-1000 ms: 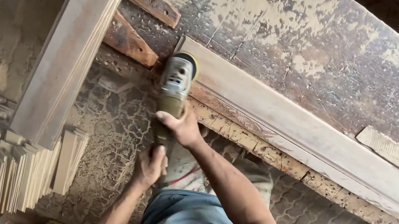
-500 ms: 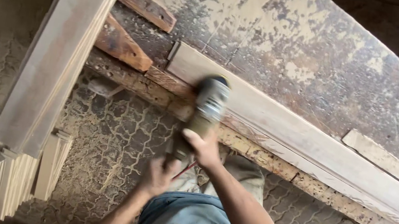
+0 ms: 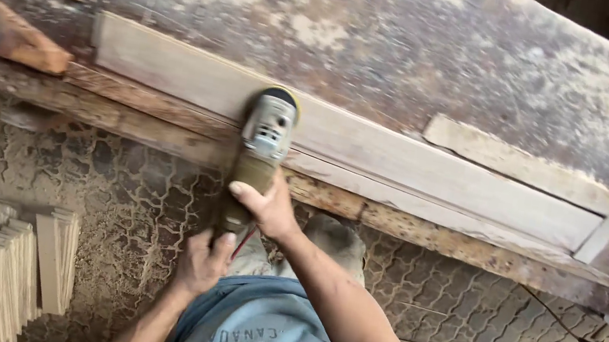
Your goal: Sanding a wooden plank with a power sander and filling gaps with wood glue.
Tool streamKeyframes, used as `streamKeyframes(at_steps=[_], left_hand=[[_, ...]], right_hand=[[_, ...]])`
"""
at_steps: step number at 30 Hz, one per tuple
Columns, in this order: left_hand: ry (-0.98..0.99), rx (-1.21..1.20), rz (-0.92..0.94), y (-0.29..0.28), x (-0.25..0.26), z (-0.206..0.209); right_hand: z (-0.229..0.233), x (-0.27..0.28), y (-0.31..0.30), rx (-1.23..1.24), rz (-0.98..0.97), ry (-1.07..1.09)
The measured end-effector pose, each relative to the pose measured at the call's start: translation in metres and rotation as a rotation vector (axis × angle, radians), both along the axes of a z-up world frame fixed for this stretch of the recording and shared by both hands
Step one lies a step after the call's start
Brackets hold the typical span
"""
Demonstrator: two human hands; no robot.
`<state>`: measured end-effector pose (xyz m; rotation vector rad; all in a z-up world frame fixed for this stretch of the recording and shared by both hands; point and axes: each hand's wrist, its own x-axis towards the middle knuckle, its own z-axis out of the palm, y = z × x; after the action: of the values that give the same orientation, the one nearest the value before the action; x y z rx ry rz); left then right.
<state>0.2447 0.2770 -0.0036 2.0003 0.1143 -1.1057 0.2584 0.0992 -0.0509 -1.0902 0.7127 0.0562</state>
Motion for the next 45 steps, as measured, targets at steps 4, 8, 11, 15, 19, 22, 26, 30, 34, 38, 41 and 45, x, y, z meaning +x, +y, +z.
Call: streamKeyframes(at_steps=[4, 8, 11, 15, 19, 22, 26, 30, 34, 38, 41, 45], left_hand=[[-0.065, 0.046, -0.218, -0.085, -0.063, -0.008], [-0.051, -0.019, -0.357, -0.193, -0.114, 0.014], [0.063, -0.044, -0.594, -0.263, -0.13, 0.022], [0.223, -0.078, -0.831, -0.308, -0.138, 0.028], [0.218, -0.043, -0.768, -0.263, -0.123, 0.016], [0.046, -0.026, -0.573, -0.206, -0.106, 0.0], [-0.02, 0.024, -0.324, -0.118, -0.06, -0.007], [0.055, 0.125, -0.165, -0.011, -0.025, -0.039], [-0.291, 0.009, -0.216, 0.021, 0.019, -0.019], [0.031, 0.008, -0.186, -0.006, 0.05, 0.01], [0.051, -0.036, -0.338, -0.038, 0.05, 0.019], [-0.052, 0.008, -0.353, -0.016, 0.038, -0.004]], right_hand=[[-0.001, -0.102, -0.088, -0.039, -0.108, 0.034], [0.03, -0.185, -0.17, 0.009, -0.317, 0.194], [0.044, -0.233, -0.222, 0.026, -0.607, 0.278], [-0.029, -0.331, -0.256, 0.097, -0.942, 0.111], [0.022, -0.243, -0.215, 0.058, -0.909, 0.135], [0.038, -0.179, -0.178, 0.028, -0.781, 0.155], [0.032, -0.101, -0.106, -0.021, -0.399, 0.065], [-0.026, -0.043, -0.022, -0.042, -0.158, -0.066], [-0.007, 0.014, 0.016, -0.043, -0.109, -0.095], [0.005, 0.007, 0.007, -0.041, -0.206, -0.052], [-0.003, -0.034, -0.011, -0.061, -0.374, 0.013], [0.04, -0.002, -0.009, -0.073, -0.34, 0.074]])
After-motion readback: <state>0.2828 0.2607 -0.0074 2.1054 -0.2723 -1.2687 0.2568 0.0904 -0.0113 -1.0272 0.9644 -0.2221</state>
